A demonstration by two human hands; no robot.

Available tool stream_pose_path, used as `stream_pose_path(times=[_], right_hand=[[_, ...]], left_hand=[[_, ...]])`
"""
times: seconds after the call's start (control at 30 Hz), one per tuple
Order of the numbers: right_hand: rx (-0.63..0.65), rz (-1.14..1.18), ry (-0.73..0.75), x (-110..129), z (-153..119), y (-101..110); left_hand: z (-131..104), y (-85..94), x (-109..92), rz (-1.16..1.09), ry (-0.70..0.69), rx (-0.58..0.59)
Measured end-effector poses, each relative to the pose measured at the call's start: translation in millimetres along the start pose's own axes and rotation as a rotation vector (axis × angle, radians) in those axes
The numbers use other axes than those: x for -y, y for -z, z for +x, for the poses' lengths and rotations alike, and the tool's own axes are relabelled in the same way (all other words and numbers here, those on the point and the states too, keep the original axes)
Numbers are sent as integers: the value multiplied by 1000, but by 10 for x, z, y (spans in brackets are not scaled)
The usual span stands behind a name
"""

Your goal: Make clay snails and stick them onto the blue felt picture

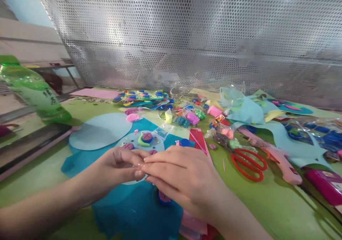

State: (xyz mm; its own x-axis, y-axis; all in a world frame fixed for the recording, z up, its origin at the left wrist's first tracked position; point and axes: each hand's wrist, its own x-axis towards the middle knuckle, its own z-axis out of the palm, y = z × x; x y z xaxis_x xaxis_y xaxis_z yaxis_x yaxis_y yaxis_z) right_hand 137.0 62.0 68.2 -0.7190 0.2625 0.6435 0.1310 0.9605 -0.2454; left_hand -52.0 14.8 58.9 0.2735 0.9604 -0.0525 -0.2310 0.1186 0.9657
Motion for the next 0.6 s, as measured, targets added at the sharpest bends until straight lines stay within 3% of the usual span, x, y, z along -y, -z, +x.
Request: stream_pose_path(times=[0.3,0.6], right_hand=[[-21,-53,-16,43,19,7],[-27,-72,-25,46,20,29]], left_hand=[[-13,23,25,43,-28,28],[-33,-41,-76,64,-47,36]])
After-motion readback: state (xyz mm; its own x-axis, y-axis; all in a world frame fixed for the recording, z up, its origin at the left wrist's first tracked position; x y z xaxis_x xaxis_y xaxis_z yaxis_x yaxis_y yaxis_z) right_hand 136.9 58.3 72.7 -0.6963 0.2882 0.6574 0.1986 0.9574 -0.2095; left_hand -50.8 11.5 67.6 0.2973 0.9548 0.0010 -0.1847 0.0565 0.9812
